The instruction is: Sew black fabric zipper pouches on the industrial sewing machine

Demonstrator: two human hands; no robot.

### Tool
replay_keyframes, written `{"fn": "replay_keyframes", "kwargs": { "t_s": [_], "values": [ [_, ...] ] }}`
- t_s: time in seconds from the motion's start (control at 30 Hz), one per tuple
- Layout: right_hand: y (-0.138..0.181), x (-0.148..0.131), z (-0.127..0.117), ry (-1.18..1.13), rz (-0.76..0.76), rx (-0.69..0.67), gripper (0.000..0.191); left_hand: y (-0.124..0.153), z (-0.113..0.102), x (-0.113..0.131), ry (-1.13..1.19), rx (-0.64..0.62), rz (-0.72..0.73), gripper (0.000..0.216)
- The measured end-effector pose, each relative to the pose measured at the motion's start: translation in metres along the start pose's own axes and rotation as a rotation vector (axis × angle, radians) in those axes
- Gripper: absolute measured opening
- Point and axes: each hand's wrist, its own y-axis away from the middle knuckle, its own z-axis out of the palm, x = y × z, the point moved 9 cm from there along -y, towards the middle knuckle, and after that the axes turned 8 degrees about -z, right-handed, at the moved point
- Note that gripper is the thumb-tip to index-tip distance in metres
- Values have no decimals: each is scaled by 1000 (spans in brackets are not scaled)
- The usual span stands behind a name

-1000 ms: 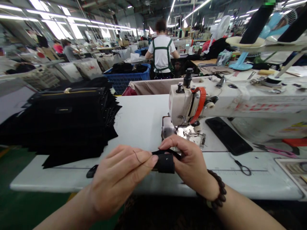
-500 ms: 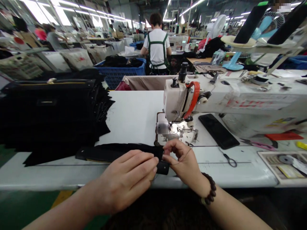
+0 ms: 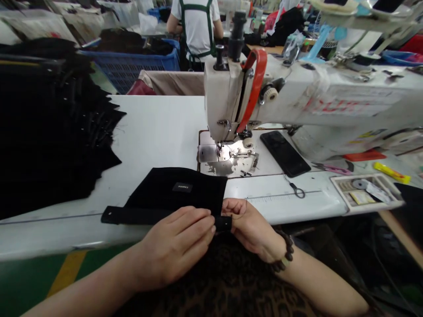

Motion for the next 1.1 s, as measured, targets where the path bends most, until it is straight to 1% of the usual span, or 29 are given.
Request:
{"fn": "replay_keyframes", "kwargs": {
  "t_s": [0.1,0.3,0.5,0.6,0.67,0.77,0.87,1.0,1.1],
  "values": [
    [2,1,0,-24,2,36,18,-1,-2,2,-10,21,-6,21],
    [0,2,-6,-4,-35,107,13,0,0,1,-21,-1,-15,23],
    [-1,-1,-9,52,-87,93,9,2,1,0,-28,-18,-25,25],
    [-1,-2,-8,45,-86,86,9,1,1,2,-40,-38,-18,26],
    [-1,-5,-9,41,-96,85,9,-3,1,3,-51,-27,-22,26],
    [-5,-16,-13,85,-126,58,9,-13,3,1,-71,18,-47,26],
    [-12,-33,-23,192,-142,13,7,-31,10,-2,-83,55,-40,30],
    [-23,-62,-46,337,-128,16,7,-60,26,-5,-112,31,32,36],
    [-32,-82,-59,391,-92,2,9,-79,37,-9,-114,20,63,38]
  ]
}}
